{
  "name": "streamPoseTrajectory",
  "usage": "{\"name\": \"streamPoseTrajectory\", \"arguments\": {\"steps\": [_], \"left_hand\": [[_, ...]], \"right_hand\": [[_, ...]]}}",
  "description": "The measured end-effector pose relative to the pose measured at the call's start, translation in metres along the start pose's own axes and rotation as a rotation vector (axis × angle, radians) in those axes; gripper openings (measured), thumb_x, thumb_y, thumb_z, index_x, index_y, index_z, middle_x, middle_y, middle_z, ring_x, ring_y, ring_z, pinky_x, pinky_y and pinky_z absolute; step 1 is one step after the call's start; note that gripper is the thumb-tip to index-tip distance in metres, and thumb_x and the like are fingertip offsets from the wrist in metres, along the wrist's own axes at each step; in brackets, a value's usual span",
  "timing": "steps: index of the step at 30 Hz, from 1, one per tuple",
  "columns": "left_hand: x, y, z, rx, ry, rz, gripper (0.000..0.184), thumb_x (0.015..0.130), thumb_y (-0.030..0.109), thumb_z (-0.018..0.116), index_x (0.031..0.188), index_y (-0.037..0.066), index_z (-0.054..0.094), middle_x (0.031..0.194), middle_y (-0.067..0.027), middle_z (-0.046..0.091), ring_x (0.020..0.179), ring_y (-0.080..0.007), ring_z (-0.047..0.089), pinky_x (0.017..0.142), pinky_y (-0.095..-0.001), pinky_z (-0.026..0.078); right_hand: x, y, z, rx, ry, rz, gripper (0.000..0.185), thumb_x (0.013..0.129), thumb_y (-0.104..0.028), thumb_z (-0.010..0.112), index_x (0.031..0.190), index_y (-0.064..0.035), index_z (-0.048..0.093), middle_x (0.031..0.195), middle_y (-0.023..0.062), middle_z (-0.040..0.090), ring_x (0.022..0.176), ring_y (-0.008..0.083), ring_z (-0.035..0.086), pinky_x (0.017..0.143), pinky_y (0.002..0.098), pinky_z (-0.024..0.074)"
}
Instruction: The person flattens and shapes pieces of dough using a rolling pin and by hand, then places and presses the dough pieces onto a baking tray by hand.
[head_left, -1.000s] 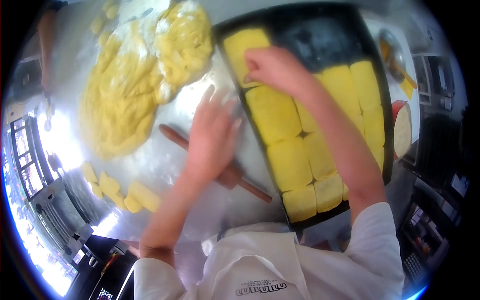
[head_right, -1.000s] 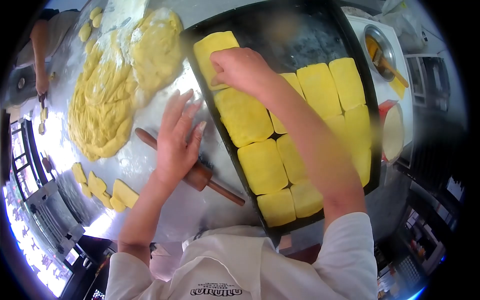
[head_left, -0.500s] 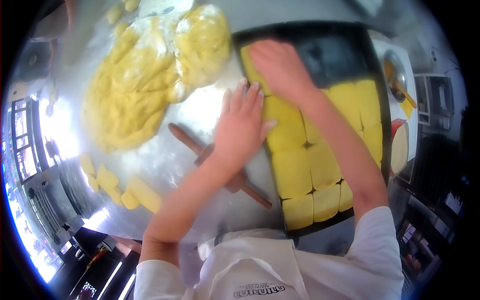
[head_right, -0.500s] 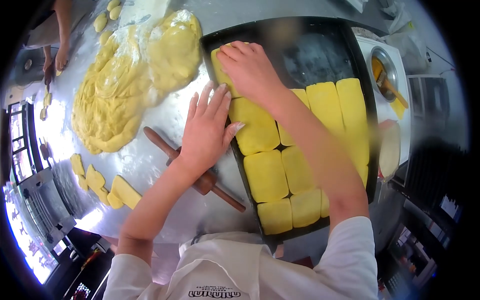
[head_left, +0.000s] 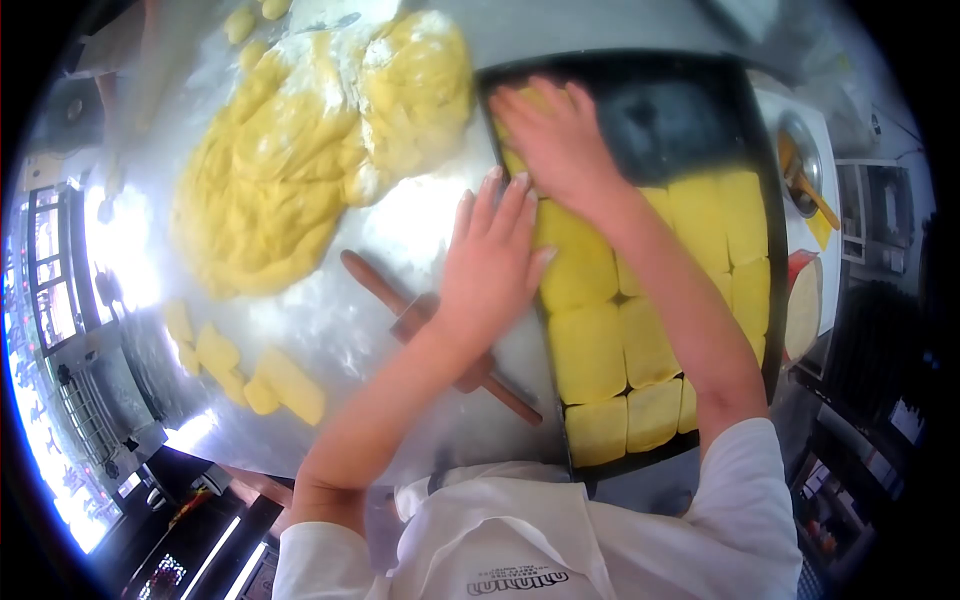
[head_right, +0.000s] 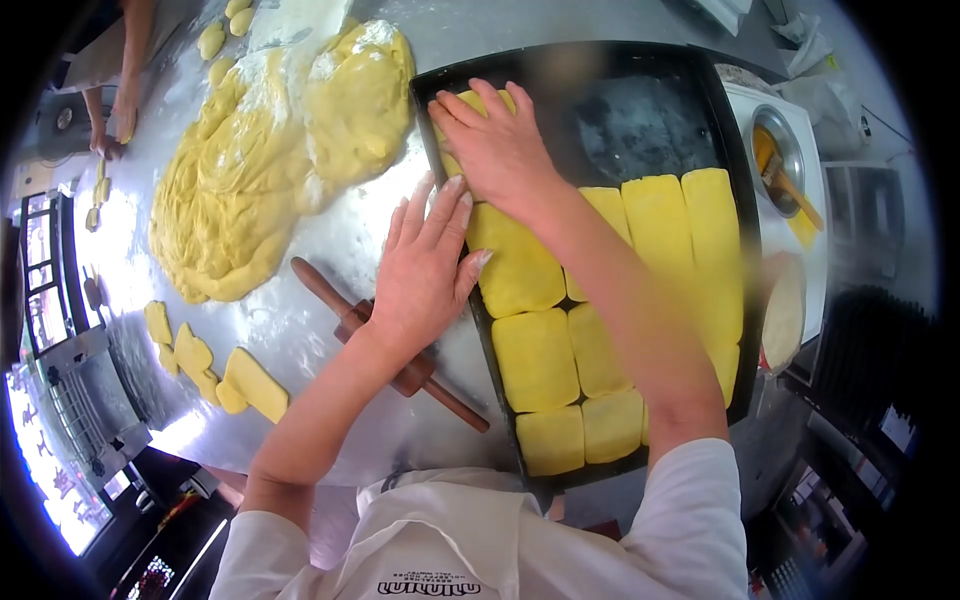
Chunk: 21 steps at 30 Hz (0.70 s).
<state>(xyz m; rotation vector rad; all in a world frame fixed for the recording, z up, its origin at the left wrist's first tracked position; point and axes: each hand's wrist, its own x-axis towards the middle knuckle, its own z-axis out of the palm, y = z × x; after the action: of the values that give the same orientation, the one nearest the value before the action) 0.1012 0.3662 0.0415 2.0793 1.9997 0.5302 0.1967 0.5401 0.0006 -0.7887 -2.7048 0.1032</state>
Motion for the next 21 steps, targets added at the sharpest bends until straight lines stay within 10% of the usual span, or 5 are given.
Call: {"name": "streamPoseTrajectory", "arguments": {"steps": [21], "left_hand": [[0.016, 0.000, -0.005, -0.029, 0.043, 0.003, 0.065, 0.097, 0.027, 0.071, 0.150, -0.004, 0.049, 0.155, -0.0222, 0.051, 0.150, -0.0463, 0.038, 0.125, -0.0591, 0.027]], "right_hand": [[-0.034, 0.040, -0.021, 0.109, 0.096, 0.099, 0.043, 0.098, -0.015, 0.065, 0.140, -0.0086, 0.061, 0.147, 0.0065, 0.062, 0.142, 0.0298, 0.050, 0.118, 0.0517, 0.0345]]}}
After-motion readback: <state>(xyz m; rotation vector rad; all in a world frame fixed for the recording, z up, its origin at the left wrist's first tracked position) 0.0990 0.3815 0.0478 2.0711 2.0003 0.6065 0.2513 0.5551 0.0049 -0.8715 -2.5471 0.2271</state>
